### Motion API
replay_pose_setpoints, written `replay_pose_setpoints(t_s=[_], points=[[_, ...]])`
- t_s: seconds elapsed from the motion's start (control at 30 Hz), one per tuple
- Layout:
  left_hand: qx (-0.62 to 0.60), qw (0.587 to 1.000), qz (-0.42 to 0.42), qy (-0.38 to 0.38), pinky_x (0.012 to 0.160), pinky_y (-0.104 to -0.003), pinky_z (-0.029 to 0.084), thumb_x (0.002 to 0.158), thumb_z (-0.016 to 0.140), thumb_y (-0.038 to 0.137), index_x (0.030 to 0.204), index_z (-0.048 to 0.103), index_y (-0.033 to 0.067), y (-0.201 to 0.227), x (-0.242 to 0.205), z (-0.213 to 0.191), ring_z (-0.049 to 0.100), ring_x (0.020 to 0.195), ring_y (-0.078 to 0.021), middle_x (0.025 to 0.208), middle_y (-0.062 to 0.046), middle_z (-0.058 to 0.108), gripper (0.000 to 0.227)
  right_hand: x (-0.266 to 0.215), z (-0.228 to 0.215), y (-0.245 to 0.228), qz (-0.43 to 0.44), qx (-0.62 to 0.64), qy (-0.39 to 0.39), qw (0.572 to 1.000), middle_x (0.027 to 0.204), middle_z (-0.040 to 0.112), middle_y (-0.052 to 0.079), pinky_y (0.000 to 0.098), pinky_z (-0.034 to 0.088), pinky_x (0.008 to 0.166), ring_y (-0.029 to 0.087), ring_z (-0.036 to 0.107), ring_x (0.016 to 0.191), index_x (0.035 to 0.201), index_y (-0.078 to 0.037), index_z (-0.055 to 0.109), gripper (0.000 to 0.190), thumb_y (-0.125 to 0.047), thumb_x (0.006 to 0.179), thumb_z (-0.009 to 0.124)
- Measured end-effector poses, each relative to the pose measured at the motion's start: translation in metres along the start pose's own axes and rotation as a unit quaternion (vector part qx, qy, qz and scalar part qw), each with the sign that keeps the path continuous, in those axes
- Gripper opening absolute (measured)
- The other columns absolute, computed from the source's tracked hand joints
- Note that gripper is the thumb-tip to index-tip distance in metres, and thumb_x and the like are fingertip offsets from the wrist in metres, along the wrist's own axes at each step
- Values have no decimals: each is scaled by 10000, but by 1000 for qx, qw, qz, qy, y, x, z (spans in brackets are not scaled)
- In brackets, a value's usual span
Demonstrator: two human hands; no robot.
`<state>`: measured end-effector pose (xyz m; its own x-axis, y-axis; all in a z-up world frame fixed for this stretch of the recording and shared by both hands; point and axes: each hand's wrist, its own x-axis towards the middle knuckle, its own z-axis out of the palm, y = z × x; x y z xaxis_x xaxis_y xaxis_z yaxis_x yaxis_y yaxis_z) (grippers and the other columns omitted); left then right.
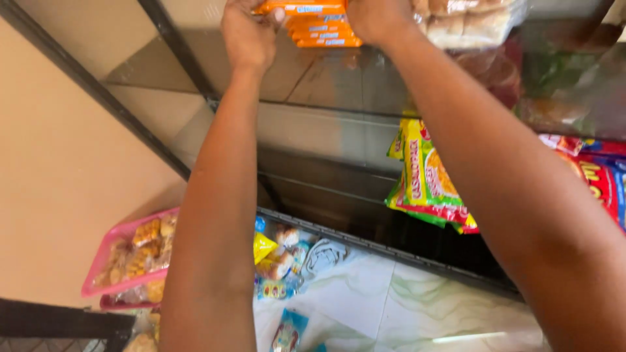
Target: Organizing various snacks, bread, and beverage items from the floor onto shelves.
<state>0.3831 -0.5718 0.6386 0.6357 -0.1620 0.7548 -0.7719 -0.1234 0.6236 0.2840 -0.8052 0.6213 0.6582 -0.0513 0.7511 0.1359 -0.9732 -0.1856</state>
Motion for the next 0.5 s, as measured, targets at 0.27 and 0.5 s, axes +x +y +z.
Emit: replay_pose_setpoints(t_s=[0.27, 0.5], points=[[140, 989, 56, 3, 785, -320, 606, 786, 843, -20, 1031, 780, 6, -37, 26, 39, 766, 903, -207, 1021, -130, 775, 255, 8, 14, -9, 34, 84, 31, 995, 875, 709, 257, 523, 532, 759, 443, 681, 829, 974, -8, 729, 189, -189, 955, 680], [91, 994, 36, -49, 843, -311, 603, 807, 873, 32, 1081, 771, 40, -75, 21, 47, 754, 931, -230, 1072, -116, 740, 293, -2, 22, -5, -31, -11, 37, 999, 922, 667, 303, 519, 511, 786, 466, 649, 887, 945, 48, 690, 155, -33, 813, 702]])
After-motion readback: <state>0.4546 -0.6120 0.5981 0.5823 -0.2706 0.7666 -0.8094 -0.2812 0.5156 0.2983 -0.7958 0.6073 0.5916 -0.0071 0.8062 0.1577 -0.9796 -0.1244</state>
